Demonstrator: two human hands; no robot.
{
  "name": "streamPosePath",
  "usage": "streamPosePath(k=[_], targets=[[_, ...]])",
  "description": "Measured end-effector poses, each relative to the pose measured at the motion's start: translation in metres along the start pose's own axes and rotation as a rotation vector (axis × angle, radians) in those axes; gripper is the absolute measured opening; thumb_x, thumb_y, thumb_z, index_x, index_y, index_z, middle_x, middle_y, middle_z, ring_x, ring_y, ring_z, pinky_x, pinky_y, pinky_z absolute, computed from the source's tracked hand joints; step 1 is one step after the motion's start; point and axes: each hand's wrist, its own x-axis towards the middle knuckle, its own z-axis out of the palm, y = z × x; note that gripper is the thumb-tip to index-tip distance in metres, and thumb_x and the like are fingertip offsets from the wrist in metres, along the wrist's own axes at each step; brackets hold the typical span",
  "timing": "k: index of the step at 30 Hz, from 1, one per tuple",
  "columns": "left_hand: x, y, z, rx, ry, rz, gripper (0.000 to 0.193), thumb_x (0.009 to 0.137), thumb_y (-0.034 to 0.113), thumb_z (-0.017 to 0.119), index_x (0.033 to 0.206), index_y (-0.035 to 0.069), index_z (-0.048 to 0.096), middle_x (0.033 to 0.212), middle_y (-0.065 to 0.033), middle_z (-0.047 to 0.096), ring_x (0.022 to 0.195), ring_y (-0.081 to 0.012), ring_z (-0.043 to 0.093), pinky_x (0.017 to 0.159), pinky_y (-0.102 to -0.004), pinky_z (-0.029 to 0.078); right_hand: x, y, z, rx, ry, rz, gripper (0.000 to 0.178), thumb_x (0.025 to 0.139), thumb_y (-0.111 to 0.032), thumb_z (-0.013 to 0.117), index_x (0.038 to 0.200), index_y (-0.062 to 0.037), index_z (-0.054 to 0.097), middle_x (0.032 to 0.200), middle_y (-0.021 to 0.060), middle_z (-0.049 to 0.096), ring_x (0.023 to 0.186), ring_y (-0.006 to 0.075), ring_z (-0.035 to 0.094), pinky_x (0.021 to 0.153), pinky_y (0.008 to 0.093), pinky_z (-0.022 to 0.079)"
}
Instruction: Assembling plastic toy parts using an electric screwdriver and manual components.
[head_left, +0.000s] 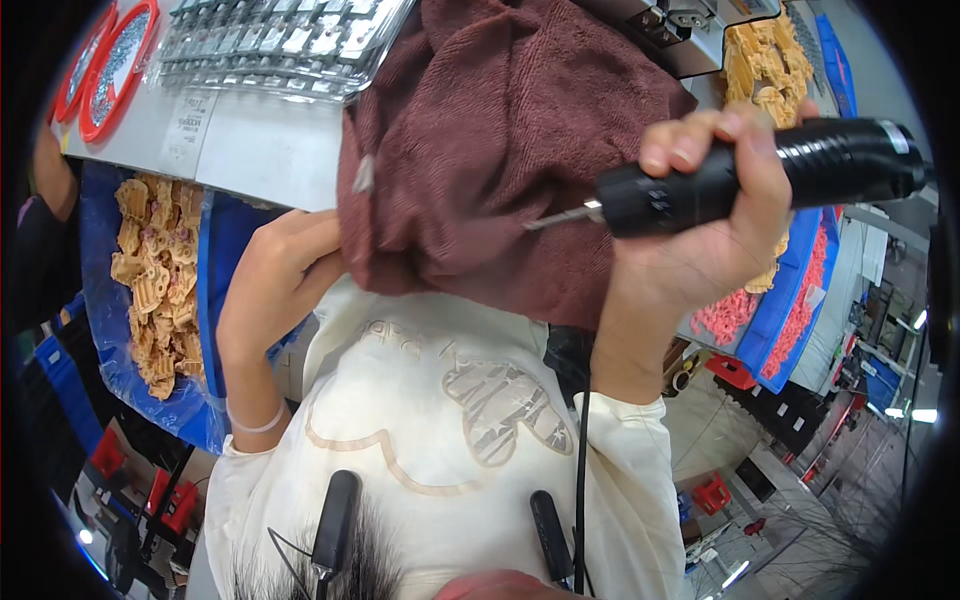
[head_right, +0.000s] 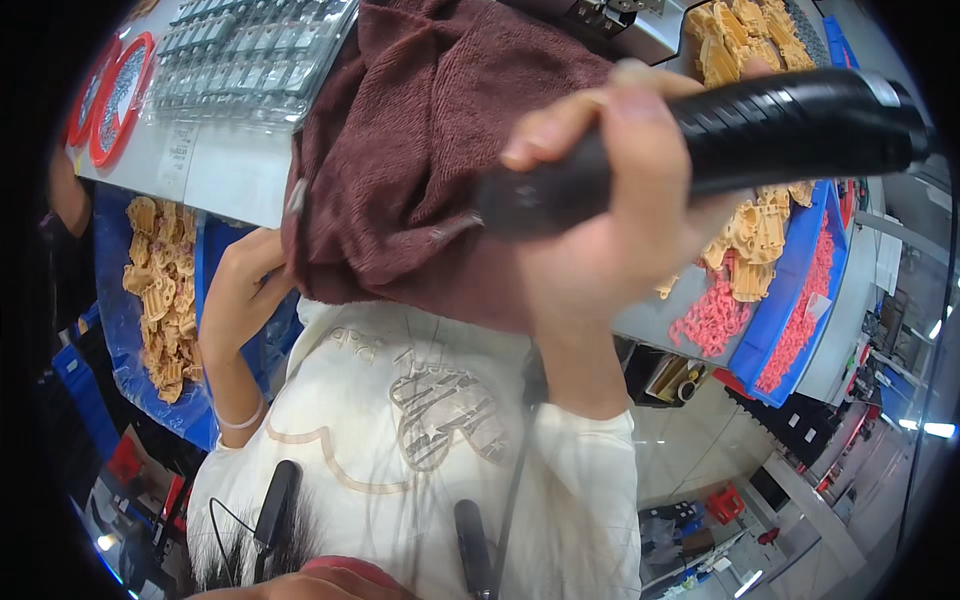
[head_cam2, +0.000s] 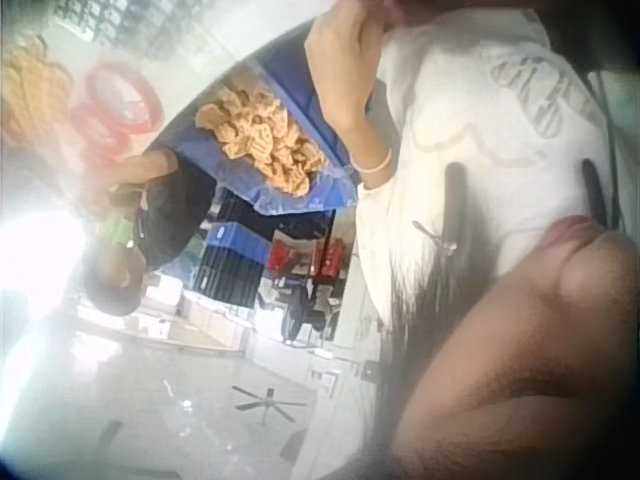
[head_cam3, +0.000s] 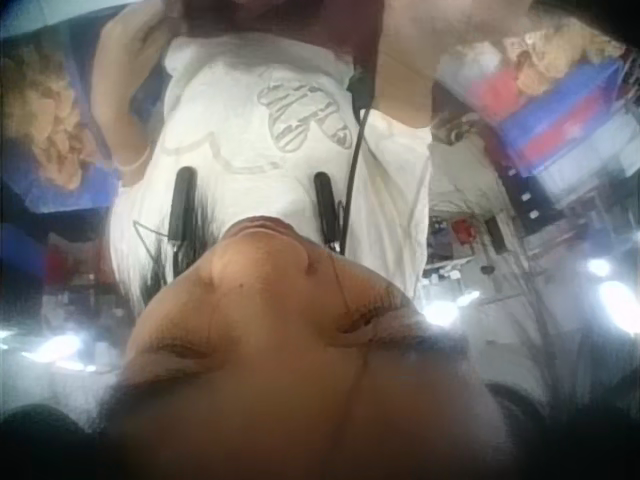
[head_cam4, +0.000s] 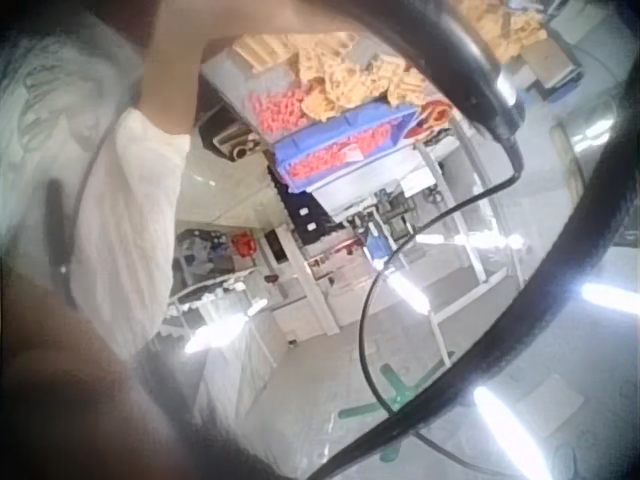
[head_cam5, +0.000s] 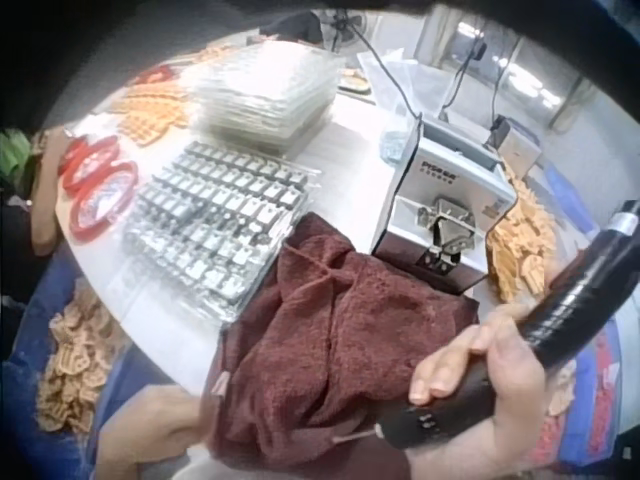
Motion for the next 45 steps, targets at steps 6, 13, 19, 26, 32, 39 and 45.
streamPosePath(k=[6, 13, 19, 26, 32, 39, 45], targets=[[0.034, 0.025, 0.035, -0.299, 0.52, 0.075, 0.039, 0.07, 0.005, 0.077, 0.106, 0.0, 0.063, 0.094, -0.015, 0.066, 0.079, -0.0342, 0.063, 0.072, -0.0405, 0.05, -0.001, 0.031, 0.033, -0.07, -0.1, -0.018, 0.053, 0.088, -0.008, 0.057, 0.135, -0.0125, 0.035, 0.08, 0.0079, 0.054, 0.056, 0.0174, 0.056, 0.05, 0.0347, 0.051], [0.058, 0.02, 0.056, 0.017, 0.796, 0.28, 0.041, 0.067, 0.009, 0.08, 0.104, -0.001, 0.065, 0.092, -0.0152, 0.067, 0.077, -0.0329, 0.064, 0.066, -0.0381, 0.051, -0.015, 0.04, 0.048, -0.094, -0.053, -0.053, 0.06, 0.085, -0.009, 0.061, 0.137, -0.0132, 0.031, 0.079, 0.0086, 0.056, 0.054, 0.0181, 0.057, 0.049, 0.0341, 0.052], [0.053, 0.013, 0.058, 0.069, 0.82, 0.288, 0.039, 0.066, 0.009, 0.085, 0.098, 0.0, 0.066, 0.086, -0.0135, 0.066, 0.072, -0.0299, 0.062, 0.064, -0.0346, 0.048, -0.001, 0.023, 0.035, 0.002, -0.08, -0.195, 0.046, 0.088, -0.013, 0.057, 0.13, -0.0126, 0.037, 0.08, 0.0066, 0.058, 0.061, 0.0158, 0.056, 0.054, 0.0332, 0.05], [0.061, 0.027, 0.046, -0.093, 0.799, 0.322, 0.042, 0.064, 0.019, 0.087, 0.097, 0.003, 0.066, 0.083, -0.0105, 0.065, 0.067, -0.0271, 0.059, 0.06, -0.0354, 0.046, 0.007, 0.011, 0.018, -0.026, -0.064, -0.134, 0.049, 0.089, -0.013, 0.056, 0.133, -0.013, 0.036, 0.082, 0.005, 0.054, 0.063, 0.015, 0.055, 0.054, 0.0327, 0.049], [0.05, 0.021, 0.042, -0.022, 0.672, 0.243, 0.051, 0.06, 0.019, 0.09, 0.1, 0.0, 0.064, 0.085, -0.0122, 0.064, 0.072, -0.0312, 0.061, 0.064, -0.0376, 0.049, -0.001, 0.024, 0.032, -0.065, 0.053, -0.065, 0.063, 0.088, -0.005, 0.055, 0.143, -0.0136, 0.024, 0.083, 0.0075, 0.053, 0.056, 0.0173, 0.054, 0.049, 0.0357, 0.051], [0.022, 0.0, 0.007, -0.196, 0.405, 0.143, 0.088, 0.06, 0.068, 0.077, 0.106, -0.005, 0.059, 0.102, -0.0159, 0.061, 0.091, -0.0304, 0.06, 0.084, -0.0364, 0.047, 0.037, -0.01, -0.036, -0.218, 0.275, 0.074, 0.07, 0.087, 0.0, 0.063, 0.143, -0.0076, 0.021, 0.091, 0.0111, 0.056, 0.061, 0.0181, 0.059, 0.052, 0.0336, 0.052], [0.032, -0.026, 0.025, -0.461, 0.903, 0.048, 0.062, 0.098, 0.061, 0.04, 0.083, 0.002, 0.05, 0.074, -0.007, 0.045, 0.073, -0.017, 0.044, 0.068, -0.0294, 0.035, 0.034, 0.006, -0.084, -0.845, 0.079, 0.116, 0.092, 0.085, 0.0, 0.066, 0.153, -0.0084, 0.005, 0.124, 0.0191, 0.049, 0.084, 0.0192, 0.061, 0.075, 0.0312, 0.054]])
